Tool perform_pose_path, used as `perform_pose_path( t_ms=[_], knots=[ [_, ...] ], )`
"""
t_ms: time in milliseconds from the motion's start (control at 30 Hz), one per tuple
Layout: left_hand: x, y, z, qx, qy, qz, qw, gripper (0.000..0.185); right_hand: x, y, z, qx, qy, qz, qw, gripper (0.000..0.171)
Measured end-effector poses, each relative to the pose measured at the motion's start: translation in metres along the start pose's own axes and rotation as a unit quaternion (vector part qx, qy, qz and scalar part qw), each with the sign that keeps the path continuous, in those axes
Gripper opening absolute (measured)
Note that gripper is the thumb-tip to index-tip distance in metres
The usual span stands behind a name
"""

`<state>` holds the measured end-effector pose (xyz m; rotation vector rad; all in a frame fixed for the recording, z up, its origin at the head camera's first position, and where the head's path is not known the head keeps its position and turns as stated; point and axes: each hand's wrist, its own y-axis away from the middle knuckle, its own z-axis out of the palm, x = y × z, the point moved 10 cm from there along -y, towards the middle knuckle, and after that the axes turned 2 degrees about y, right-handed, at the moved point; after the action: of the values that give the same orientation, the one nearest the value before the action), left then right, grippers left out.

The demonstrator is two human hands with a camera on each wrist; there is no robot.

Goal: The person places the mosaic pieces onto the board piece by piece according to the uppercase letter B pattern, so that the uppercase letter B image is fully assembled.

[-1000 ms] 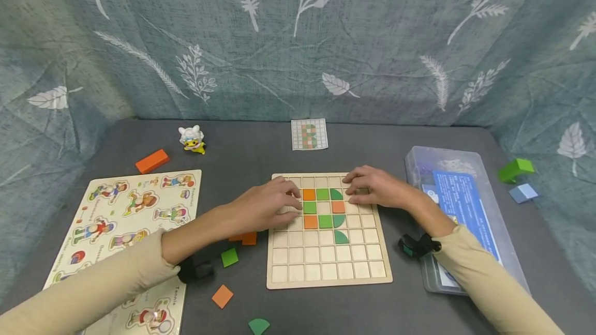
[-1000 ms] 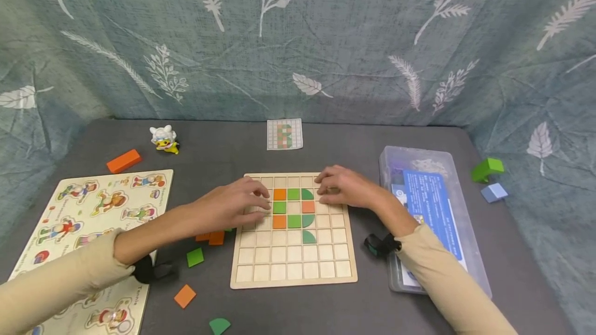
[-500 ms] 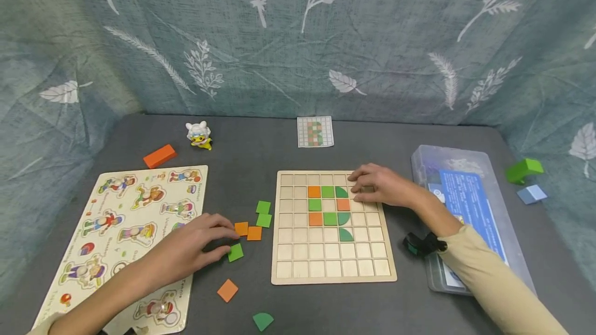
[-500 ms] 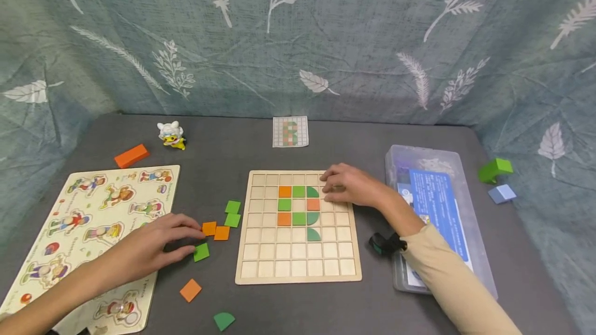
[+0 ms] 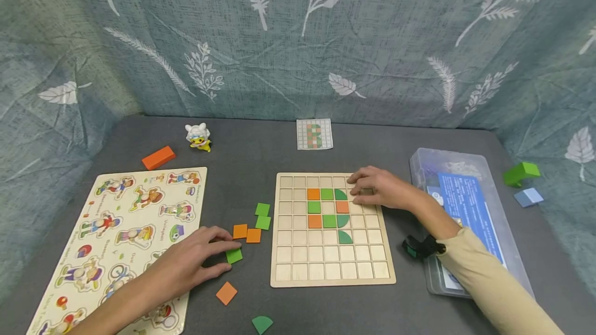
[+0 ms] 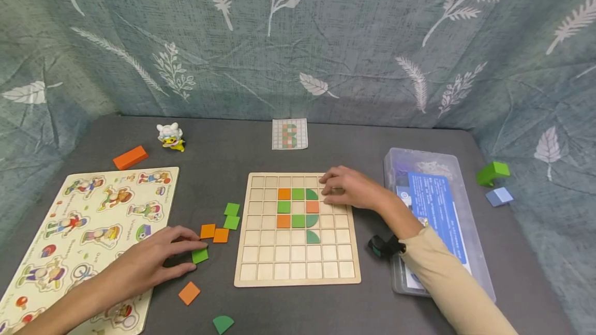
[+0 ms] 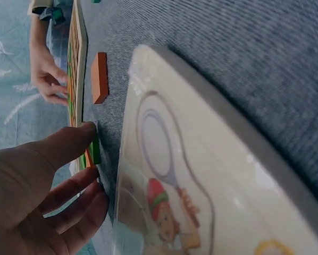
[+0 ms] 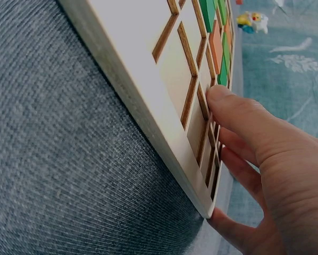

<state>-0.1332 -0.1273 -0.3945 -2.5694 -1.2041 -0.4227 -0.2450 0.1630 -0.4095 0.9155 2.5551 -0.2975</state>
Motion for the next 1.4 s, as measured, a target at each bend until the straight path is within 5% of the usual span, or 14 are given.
perform_pose_path(
  t_ms=[467,633,833,1167,1400],
  knots=[
    [0.003,0.0,0.003,-0.009,-0.028,0.0,0.9996,0.027,0.001,0.002,0.001,-0.003,-0.01,0.002,1.0,0.016],
    [0.011,-0.006,-0.005,0.003,-0.039,0.035,0.9986,0.025,0.001,0.002,0.001,-0.003,-0.01,0.003,1.0,0.016],
    [0.031,-0.032,-0.016,0.029,-0.034,0.087,0.9952,0.027,0.001,0.001,-0.001,-0.005,-0.008,0.004,1.0,0.015],
    [0.081,-0.094,0.024,-0.018,-0.029,0.201,0.979,0.009,0.001,0.0,-0.001,-0.005,-0.007,0.0,1.0,0.014],
    [0.096,-0.109,0.035,-0.006,-0.041,0.247,0.9682,0.006,-0.001,-0.001,-0.001,-0.003,-0.007,-0.003,1.0,0.014]
  ],
)
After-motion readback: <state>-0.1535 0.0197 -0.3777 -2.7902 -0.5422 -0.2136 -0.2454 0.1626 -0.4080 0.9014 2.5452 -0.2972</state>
